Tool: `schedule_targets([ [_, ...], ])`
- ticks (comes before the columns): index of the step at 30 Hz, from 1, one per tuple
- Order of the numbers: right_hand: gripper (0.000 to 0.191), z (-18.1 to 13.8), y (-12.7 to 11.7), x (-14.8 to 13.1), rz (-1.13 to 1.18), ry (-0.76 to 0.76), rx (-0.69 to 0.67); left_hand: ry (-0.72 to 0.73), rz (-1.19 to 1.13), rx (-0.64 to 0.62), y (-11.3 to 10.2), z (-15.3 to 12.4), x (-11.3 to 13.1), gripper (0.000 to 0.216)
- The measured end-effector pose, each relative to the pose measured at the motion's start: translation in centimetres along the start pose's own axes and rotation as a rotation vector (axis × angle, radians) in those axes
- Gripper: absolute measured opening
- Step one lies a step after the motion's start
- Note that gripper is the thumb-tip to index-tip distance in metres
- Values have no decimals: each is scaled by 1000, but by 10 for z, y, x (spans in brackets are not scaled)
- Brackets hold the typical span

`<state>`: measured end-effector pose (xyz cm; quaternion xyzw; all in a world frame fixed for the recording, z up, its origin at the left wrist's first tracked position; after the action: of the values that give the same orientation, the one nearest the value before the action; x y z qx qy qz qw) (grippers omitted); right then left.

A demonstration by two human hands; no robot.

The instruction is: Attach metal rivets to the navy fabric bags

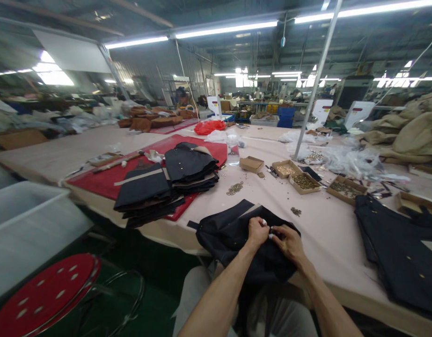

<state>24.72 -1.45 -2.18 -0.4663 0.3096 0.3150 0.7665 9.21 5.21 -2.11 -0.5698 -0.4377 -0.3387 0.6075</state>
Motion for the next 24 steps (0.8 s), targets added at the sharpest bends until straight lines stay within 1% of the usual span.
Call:
schedule_targets([
  [3,31,-4,-1,-10,-102,-94,16,-14,7,4,-2,-3,6,10],
  [7,29,-8,-4,-11,-133,-106,44,-18,38,53,-4,-5,10,9],
  [9,28,-10,-7,-9,-162,-103,56,13,65,97,-6,-5,9,9],
  [11,28,-12,-8,-7,-200,-103,60,86,89,119,-8,-5,8,8],
  [13,28,-12,-8,-4,-227,-96,55,159,94,86,-9,-7,6,7],
  [15,28,-11,-7,0,-236,-67,61,190,88,18,-9,-9,4,11],
  [18,27,-7,-6,9,-234,12,81,184,105,-77,-10,-10,0,16],
  [20,26,-4,-5,14,-227,68,90,176,132,-118,-10,-10,-1,16],
  [24,23,3,-6,21,-173,177,96,130,176,-136,-5,-4,0,18],
])
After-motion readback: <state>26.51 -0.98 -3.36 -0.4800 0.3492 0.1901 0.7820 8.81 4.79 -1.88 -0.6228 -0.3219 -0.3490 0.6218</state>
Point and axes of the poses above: each hand's wrist, its own z-axis towards the middle knuckle, its own y-axis out of the palm, x = y × z, the point moved 5 cm from there along z, towards the middle knuckle, and after that the axes turned 9 degrees about x, right-handed, at the moved point
